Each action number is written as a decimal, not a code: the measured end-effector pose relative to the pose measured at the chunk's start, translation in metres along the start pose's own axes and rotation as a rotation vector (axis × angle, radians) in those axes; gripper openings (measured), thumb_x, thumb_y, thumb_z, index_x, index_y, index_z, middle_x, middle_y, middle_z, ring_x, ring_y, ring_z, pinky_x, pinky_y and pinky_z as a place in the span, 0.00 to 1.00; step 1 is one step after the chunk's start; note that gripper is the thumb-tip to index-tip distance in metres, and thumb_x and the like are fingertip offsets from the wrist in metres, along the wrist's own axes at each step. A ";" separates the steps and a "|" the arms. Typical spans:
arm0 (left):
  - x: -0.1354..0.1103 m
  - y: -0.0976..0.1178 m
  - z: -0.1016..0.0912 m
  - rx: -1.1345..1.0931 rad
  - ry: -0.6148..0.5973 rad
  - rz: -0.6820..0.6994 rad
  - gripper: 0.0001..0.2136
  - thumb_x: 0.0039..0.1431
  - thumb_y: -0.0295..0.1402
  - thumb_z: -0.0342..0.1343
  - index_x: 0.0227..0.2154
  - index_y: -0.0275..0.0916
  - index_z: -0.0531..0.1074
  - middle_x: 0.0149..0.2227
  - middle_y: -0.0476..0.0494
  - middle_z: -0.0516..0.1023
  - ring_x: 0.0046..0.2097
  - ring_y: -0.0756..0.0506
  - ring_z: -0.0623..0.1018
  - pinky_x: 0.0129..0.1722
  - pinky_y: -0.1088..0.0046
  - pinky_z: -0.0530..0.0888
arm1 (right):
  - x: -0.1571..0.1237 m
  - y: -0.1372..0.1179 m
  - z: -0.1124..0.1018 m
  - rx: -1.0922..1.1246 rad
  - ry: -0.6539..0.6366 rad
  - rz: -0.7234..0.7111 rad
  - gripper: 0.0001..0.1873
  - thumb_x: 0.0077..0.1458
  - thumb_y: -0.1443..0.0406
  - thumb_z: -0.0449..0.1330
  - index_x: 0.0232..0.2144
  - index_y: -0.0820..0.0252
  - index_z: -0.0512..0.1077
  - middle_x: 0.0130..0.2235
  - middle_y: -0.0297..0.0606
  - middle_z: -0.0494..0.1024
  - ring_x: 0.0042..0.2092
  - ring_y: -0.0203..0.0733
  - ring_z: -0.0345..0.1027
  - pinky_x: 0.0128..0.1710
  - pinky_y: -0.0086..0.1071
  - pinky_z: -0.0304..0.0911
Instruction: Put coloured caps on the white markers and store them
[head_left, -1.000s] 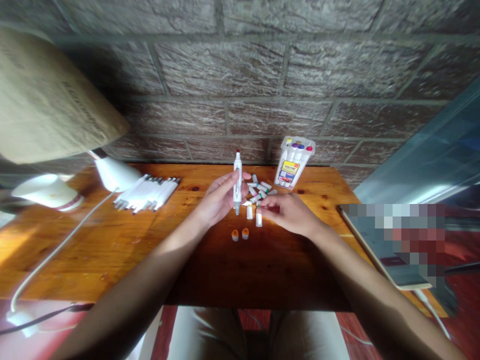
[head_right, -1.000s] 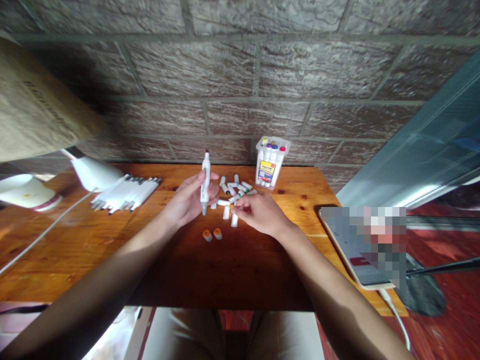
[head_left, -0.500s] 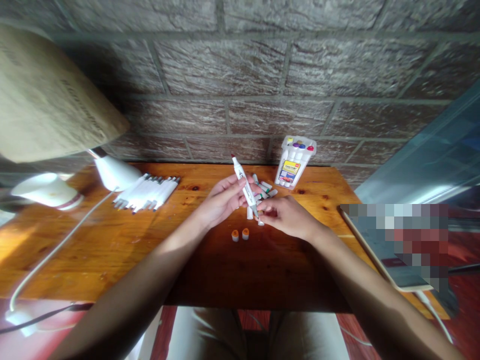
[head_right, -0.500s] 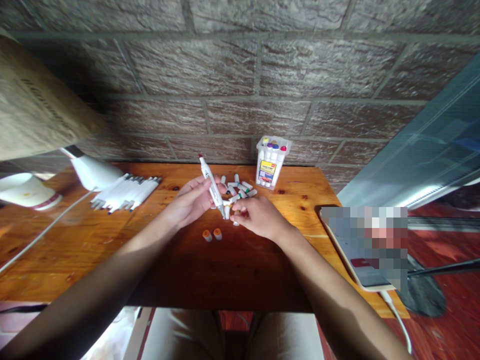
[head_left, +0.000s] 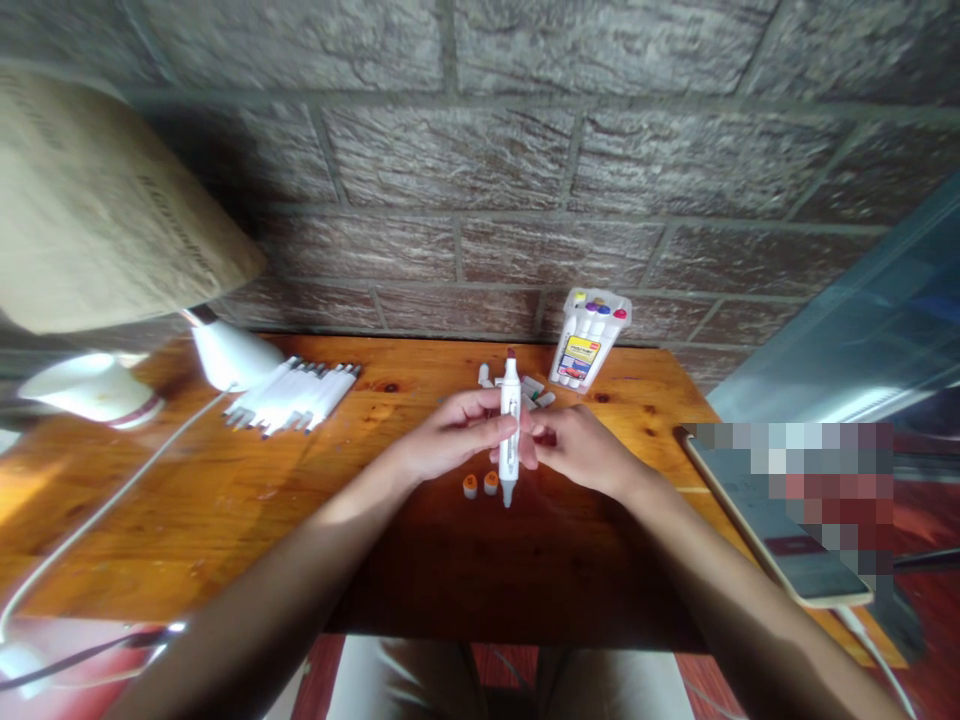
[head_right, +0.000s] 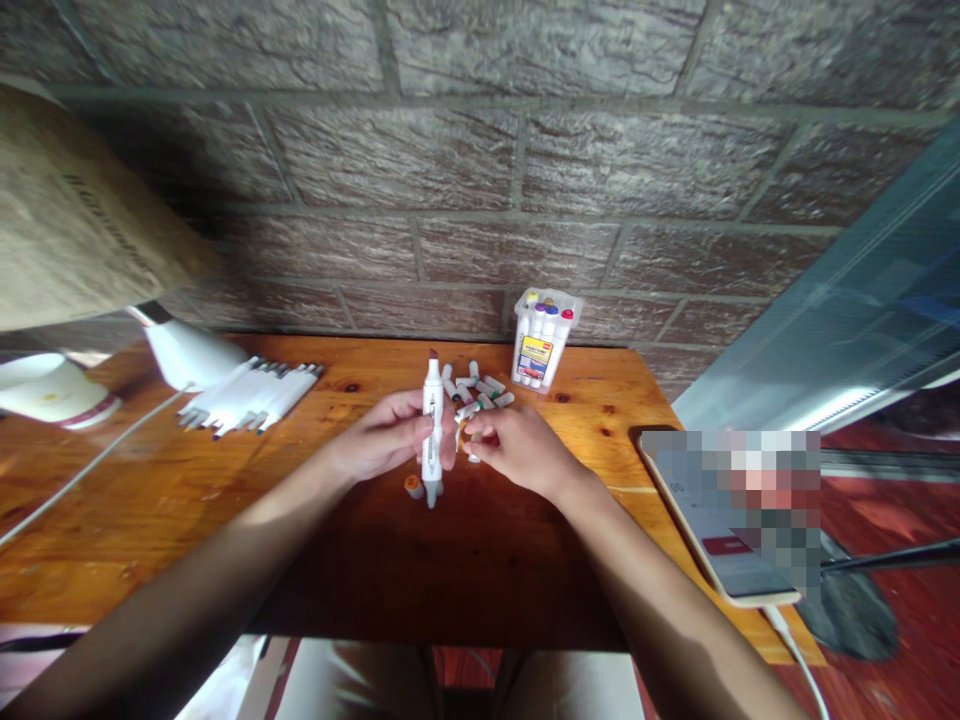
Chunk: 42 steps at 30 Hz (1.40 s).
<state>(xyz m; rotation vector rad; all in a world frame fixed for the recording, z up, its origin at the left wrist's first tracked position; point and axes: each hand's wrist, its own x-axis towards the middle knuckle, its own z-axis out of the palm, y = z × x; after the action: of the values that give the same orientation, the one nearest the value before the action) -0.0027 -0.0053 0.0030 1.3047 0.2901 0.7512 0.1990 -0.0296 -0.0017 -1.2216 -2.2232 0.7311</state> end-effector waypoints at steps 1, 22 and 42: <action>0.000 0.000 0.000 -0.001 0.011 0.004 0.18 0.54 0.46 0.67 0.34 0.33 0.78 0.26 0.43 0.80 0.26 0.50 0.78 0.26 0.78 0.71 | 0.000 0.001 0.000 -0.004 0.002 0.005 0.10 0.58 0.71 0.62 0.25 0.58 0.76 0.34 0.39 0.83 0.34 0.42 0.76 0.37 0.35 0.66; 0.008 0.010 -0.014 -0.265 0.373 0.135 0.15 0.51 0.40 0.70 0.34 0.34 0.77 0.24 0.49 0.77 0.25 0.50 0.76 0.26 0.76 0.74 | -0.004 -0.008 0.012 0.048 0.115 -0.191 0.08 0.60 0.60 0.64 0.38 0.58 0.80 0.36 0.36 0.83 0.34 0.36 0.75 0.36 0.29 0.66; 0.001 0.008 -0.010 0.096 0.098 -0.044 0.20 0.59 0.50 0.61 0.36 0.34 0.75 0.22 0.46 0.79 0.23 0.50 0.77 0.25 0.77 0.73 | 0.002 -0.008 0.000 0.897 0.345 0.099 0.10 0.48 0.61 0.72 0.34 0.58 0.82 0.29 0.33 0.79 0.27 0.31 0.63 0.27 0.28 0.59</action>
<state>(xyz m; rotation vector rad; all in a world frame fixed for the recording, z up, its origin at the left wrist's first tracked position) -0.0107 0.0030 0.0082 1.3493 0.4367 0.7725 0.1937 -0.0315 0.0041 -0.8893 -1.2957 1.2546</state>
